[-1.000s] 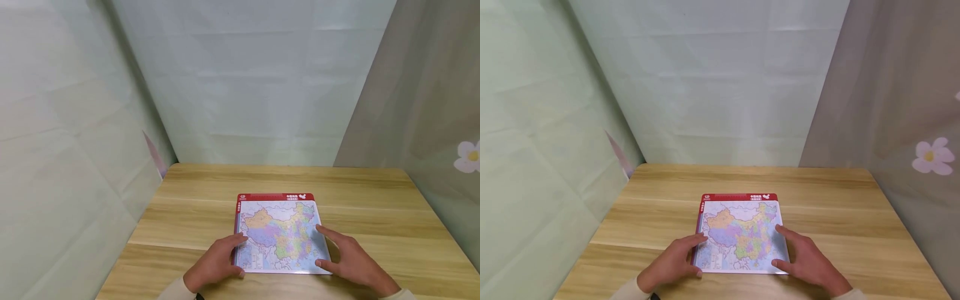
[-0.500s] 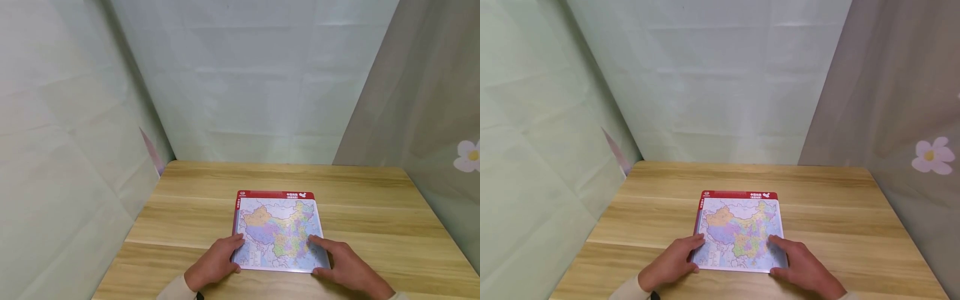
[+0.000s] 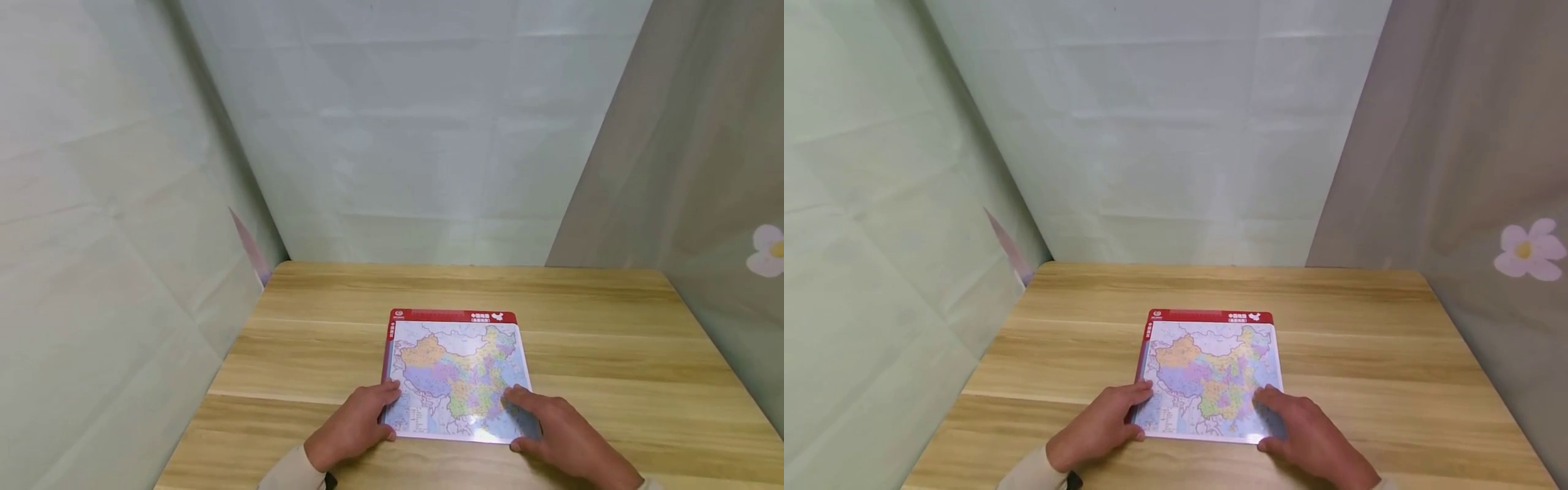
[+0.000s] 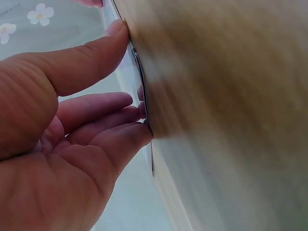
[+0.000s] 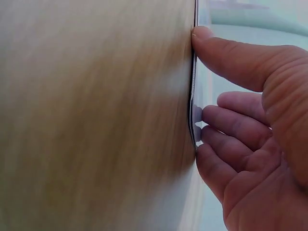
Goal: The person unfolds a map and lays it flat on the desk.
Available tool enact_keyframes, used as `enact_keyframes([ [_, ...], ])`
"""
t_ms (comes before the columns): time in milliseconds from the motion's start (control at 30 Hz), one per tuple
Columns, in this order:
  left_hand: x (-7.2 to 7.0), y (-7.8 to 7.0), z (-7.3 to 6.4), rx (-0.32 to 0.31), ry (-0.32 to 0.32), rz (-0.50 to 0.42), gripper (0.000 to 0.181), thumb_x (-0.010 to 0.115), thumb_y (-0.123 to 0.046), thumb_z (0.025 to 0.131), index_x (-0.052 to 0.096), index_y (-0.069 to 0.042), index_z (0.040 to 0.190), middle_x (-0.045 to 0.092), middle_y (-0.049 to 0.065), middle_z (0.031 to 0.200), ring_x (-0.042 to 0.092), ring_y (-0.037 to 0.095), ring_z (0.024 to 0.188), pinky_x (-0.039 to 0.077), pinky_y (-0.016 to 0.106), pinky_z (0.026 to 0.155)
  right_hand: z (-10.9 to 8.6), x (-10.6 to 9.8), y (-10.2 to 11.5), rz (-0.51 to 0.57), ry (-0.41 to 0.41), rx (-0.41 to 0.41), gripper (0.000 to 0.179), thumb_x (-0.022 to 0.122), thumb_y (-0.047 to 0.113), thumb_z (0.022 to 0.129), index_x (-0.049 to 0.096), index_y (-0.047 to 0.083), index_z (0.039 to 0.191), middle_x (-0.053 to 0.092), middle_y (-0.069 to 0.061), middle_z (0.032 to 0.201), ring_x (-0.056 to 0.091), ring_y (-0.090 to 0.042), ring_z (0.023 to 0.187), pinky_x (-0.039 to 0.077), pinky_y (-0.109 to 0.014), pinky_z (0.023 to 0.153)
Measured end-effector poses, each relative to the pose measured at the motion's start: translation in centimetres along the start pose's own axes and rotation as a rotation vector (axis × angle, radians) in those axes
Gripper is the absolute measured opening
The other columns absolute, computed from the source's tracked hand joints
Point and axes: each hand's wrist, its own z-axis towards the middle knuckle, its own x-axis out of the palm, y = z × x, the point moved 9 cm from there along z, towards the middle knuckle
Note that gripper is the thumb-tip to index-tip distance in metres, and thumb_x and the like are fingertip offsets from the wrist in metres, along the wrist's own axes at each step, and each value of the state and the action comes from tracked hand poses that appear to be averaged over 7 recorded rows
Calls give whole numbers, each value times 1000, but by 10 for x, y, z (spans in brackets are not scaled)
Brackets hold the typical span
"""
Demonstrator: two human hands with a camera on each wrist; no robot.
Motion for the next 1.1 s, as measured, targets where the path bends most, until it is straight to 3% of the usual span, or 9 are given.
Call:
enact_keyframes([
  [600,4,1,-5,-21,34,8,68,87,-20,89,60,-5,149,56,7,159,54,30,147,48,49,116,9,-4,-1,-1,15,4,76,92,26,81,60,4,146,64,-18,147,64,-38,133,56,-53,103],
  [800,4,-6,-7,12,31,37,65,88,-20,88,63,-3,145,59,9,156,56,31,144,51,48,114,16,-8,-5,-3,25,-53,75,91,22,83,58,2,147,64,-21,147,63,-41,133,56,-55,103],
  [1100,5,-17,-6,65,1,95,63,90,-21,85,67,-3,141,63,10,151,60,28,140,53,44,111,28,-12,-17,-13,42,-42,74,90,17,84,57,-2,147,63,-23,147,63,-42,132,54,-57,105],
])
